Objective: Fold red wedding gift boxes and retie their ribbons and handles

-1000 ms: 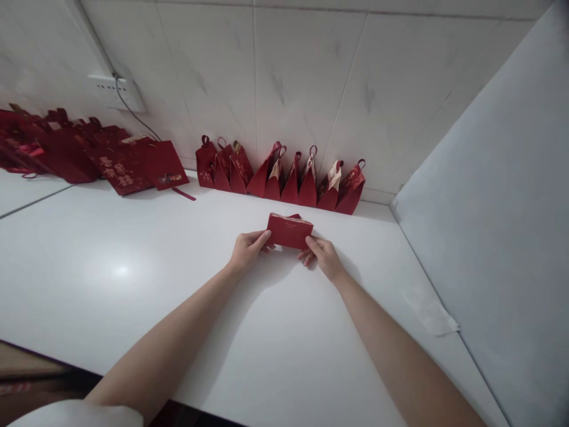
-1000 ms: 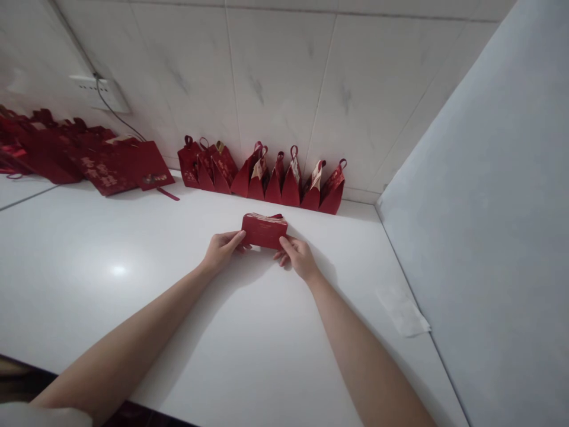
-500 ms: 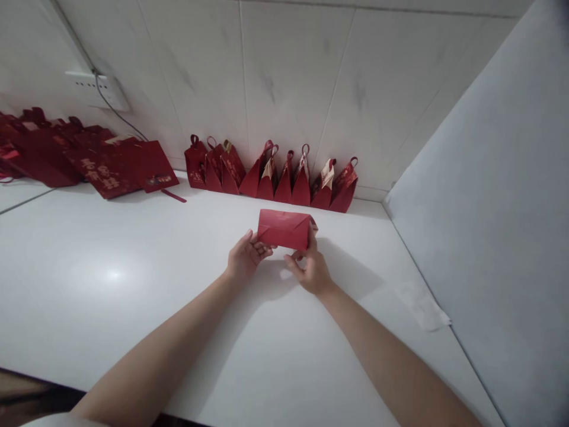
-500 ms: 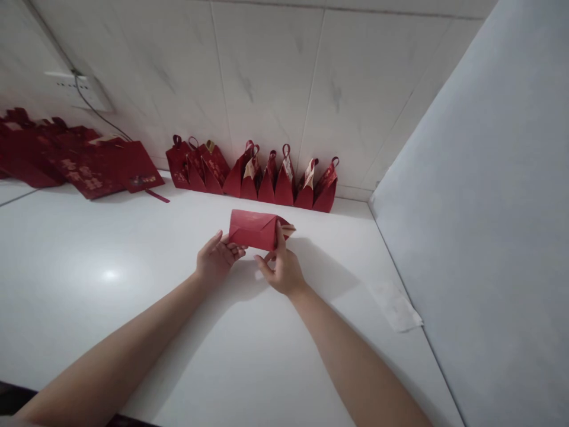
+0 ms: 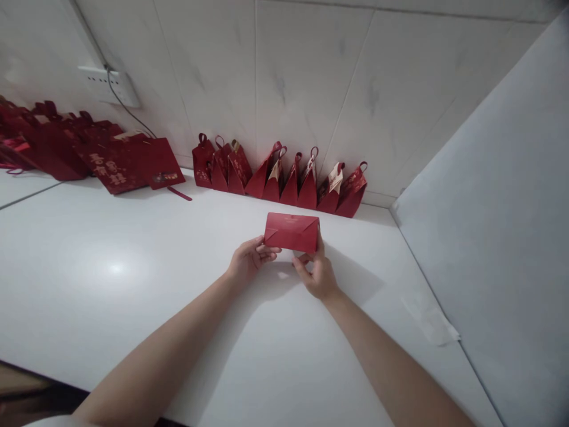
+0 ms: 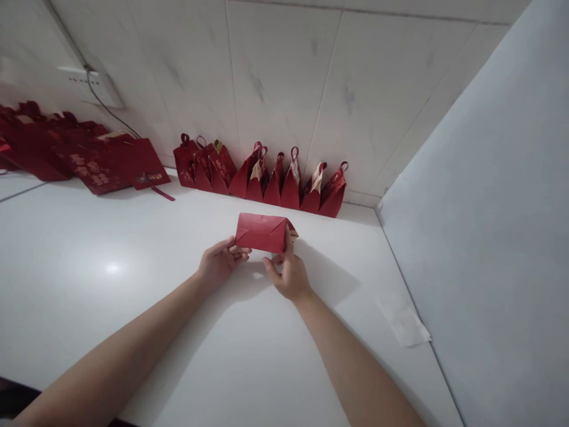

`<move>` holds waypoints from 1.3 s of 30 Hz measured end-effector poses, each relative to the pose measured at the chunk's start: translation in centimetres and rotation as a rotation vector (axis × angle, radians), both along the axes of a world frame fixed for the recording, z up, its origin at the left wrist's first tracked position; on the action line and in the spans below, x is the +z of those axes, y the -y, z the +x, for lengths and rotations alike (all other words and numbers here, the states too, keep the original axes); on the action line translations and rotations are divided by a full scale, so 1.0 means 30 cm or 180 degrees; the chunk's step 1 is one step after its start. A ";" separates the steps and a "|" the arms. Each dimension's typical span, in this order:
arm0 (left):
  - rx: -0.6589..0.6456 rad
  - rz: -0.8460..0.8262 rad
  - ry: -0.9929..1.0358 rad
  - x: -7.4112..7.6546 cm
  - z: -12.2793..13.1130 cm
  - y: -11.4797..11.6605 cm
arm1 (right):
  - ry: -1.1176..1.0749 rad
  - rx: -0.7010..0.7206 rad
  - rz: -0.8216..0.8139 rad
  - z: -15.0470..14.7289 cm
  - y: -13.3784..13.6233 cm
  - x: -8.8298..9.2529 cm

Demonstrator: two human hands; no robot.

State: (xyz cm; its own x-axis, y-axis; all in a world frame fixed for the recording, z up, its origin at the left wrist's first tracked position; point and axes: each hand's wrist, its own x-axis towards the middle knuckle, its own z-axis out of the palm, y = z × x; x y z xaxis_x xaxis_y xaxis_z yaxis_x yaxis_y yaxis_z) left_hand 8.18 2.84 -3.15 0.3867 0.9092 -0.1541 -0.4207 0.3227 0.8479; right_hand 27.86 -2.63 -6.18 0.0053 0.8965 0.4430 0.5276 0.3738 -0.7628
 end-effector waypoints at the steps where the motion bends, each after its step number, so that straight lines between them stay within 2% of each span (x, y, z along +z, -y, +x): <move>1: -0.0026 -0.0004 0.0007 0.000 0.001 0.002 | -0.0011 0.0018 0.0015 0.002 0.001 0.000; 7: -0.0349 0.0288 0.0094 0.000 0.005 0.023 | 0.0027 0.0141 0.0125 -0.002 0.000 -0.009; 13: -0.0212 0.0398 0.0080 0.000 0.010 0.022 | -0.0101 0.0165 -0.0048 -0.008 0.003 -0.009; 16: -0.0238 0.0420 0.0008 0.001 0.012 0.020 | -0.0455 0.0263 -0.0159 -0.005 -0.004 -0.007; 18: -0.0263 0.0365 -0.0158 0.001 0.017 0.019 | -0.0842 0.0298 -0.0333 0.003 -0.016 -0.011; 21: -0.0132 0.0232 -0.0286 -0.003 0.026 0.010 | -0.1357 0.0115 -0.0584 0.023 -0.040 -0.023; 24: -0.0038 0.0066 -0.0170 -0.011 0.033 -0.006 | -0.1472 -0.0053 -0.0526 0.041 -0.052 -0.028; 26: -0.0100 -0.0100 -0.0213 -0.015 0.035 -0.012 | -0.1361 0.0043 -0.0477 0.043 -0.049 -0.022; 28: -0.0200 -0.0138 -0.0373 -0.015 0.034 -0.009 | -0.1408 0.0324 -0.0511 0.038 -0.039 -0.010; 31: -0.0256 0.0232 -0.0636 -0.010 0.028 0.007 | -0.1627 0.0578 -0.0618 0.023 -0.024 0.009; 33: -0.0124 0.0735 -0.0807 -0.008 0.020 0.012 | -0.1501 0.0368 -0.0494 0.018 -0.020 0.015; 36: 0.0109 0.1636 -0.1230 -0.010 0.001 0.000 | -0.1045 -0.0097 0.0081 0.019 -0.026 0.012; 38: 0.0110 0.1962 -0.1424 -0.018 -0.010 -0.017 | -0.0912 -0.0171 0.0262 0.024 -0.038 0.002; 39: 0.0039 0.1968 -0.1456 -0.025 -0.013 -0.025 | -0.0968 -0.0122 0.0195 0.026 -0.045 -0.004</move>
State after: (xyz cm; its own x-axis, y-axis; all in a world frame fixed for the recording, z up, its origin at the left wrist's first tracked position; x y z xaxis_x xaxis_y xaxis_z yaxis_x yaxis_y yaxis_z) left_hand 7.78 3.59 -3.90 0.3962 0.8858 0.2415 0.0148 -0.2691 0.9630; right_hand 28.64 -1.28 -6.31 0.1793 0.8648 0.4691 0.2933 0.4081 -0.8645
